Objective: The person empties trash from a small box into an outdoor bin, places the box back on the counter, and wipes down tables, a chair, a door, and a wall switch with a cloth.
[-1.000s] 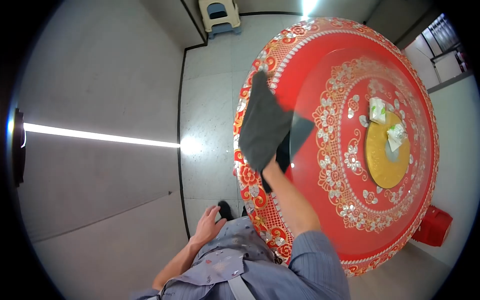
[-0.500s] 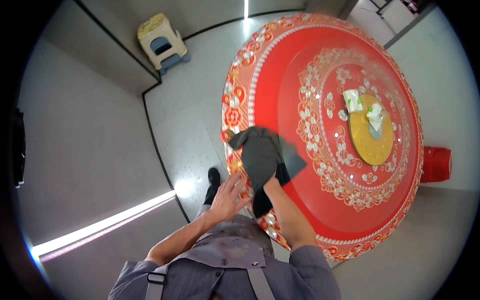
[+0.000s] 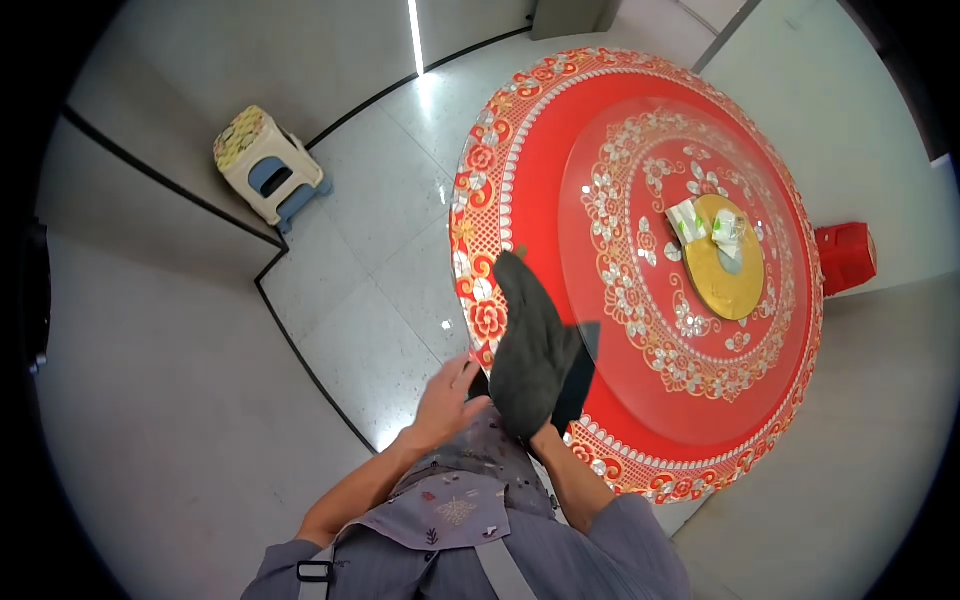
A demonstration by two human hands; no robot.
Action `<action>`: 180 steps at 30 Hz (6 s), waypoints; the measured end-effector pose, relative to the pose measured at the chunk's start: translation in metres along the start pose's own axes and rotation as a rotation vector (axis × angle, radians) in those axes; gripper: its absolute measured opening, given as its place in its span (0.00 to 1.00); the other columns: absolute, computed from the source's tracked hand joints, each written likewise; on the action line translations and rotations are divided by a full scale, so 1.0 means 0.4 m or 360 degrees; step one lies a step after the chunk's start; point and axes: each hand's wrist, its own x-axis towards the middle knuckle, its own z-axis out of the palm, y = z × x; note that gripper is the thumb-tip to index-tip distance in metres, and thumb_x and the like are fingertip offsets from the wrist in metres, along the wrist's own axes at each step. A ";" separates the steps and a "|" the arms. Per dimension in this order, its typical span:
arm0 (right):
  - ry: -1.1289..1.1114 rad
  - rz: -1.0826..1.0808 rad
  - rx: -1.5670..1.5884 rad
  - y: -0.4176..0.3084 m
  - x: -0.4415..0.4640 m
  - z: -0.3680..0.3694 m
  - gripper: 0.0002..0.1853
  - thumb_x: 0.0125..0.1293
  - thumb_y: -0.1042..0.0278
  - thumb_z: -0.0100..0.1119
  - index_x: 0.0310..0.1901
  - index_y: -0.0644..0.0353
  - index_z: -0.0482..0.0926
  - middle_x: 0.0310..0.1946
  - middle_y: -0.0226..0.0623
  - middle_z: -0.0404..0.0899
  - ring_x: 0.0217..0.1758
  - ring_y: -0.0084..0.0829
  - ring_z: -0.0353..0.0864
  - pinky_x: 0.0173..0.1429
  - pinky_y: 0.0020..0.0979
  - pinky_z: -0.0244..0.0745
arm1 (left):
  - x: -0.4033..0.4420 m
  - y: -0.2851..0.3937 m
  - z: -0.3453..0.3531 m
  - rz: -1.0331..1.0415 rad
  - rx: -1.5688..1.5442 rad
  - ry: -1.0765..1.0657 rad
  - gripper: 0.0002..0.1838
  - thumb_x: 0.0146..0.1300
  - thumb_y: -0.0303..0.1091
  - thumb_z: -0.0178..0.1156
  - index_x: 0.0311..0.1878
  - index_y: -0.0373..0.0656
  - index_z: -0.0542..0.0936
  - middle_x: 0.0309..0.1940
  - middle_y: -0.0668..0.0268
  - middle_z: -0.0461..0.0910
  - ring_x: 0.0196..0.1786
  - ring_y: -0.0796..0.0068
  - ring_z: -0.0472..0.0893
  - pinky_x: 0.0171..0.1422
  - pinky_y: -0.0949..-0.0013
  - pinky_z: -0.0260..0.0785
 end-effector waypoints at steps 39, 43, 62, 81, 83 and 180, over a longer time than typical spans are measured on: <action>-0.0111 0.0990 0.0413 0.309 0.948 0.240 0.27 0.76 0.56 0.45 0.73 0.55 0.63 0.72 0.45 0.63 0.75 0.43 0.61 0.77 0.51 0.53 | 1.193 -0.450 -0.222 0.1358 0.0142 -0.1263 0.36 0.69 0.61 0.57 0.72 0.45 0.73 0.78 0.54 0.62 0.81 0.50 0.56 0.82 0.46 0.47; 0.0017 0.1243 0.0631 0.427 1.084 0.319 0.30 0.76 0.55 0.45 0.77 0.53 0.58 0.77 0.45 0.59 0.80 0.43 0.56 0.82 0.52 0.47 | 1.475 -0.496 -0.156 0.1536 0.0178 -0.1245 0.33 0.70 0.57 0.57 0.71 0.47 0.74 0.77 0.54 0.63 0.81 0.50 0.59 0.80 0.43 0.51; -0.0366 0.1783 0.0306 0.678 1.625 0.355 0.29 0.75 0.56 0.46 0.75 0.55 0.65 0.75 0.48 0.64 0.79 0.50 0.60 0.81 0.59 0.50 | 2.150 -0.599 -0.248 0.1563 -0.0266 -0.1895 0.32 0.64 0.45 0.68 0.69 0.41 0.75 0.74 0.51 0.66 0.75 0.44 0.66 0.76 0.48 0.64; -0.0784 0.2472 -0.0079 2.141 1.552 0.642 0.25 0.74 0.58 0.49 0.68 0.59 0.74 0.69 0.51 0.72 0.73 0.54 0.69 0.75 0.63 0.59 | 2.892 -0.619 -0.170 0.0837 0.0301 -0.1743 0.26 0.66 0.40 0.67 0.64 0.37 0.77 0.65 0.46 0.74 0.65 0.42 0.76 0.68 0.49 0.71; -0.0765 0.2376 -0.0185 2.157 1.603 0.677 0.25 0.74 0.58 0.49 0.68 0.60 0.75 0.68 0.51 0.73 0.72 0.55 0.70 0.75 0.63 0.60 | 2.933 -0.617 -0.157 0.0802 0.0327 -0.1693 0.26 0.66 0.40 0.67 0.63 0.37 0.77 0.65 0.46 0.75 0.65 0.43 0.76 0.68 0.50 0.71; -0.1288 0.3930 -0.0551 1.121 1.137 0.318 0.30 0.75 0.61 0.49 0.76 0.60 0.62 0.71 0.45 0.68 0.71 0.45 0.70 0.74 0.48 0.69 | 2.822 0.459 1.067 0.2017 -0.0513 -0.2205 0.37 0.73 0.46 0.58 0.78 0.38 0.60 0.78 0.48 0.61 0.82 0.50 0.56 0.84 0.50 0.45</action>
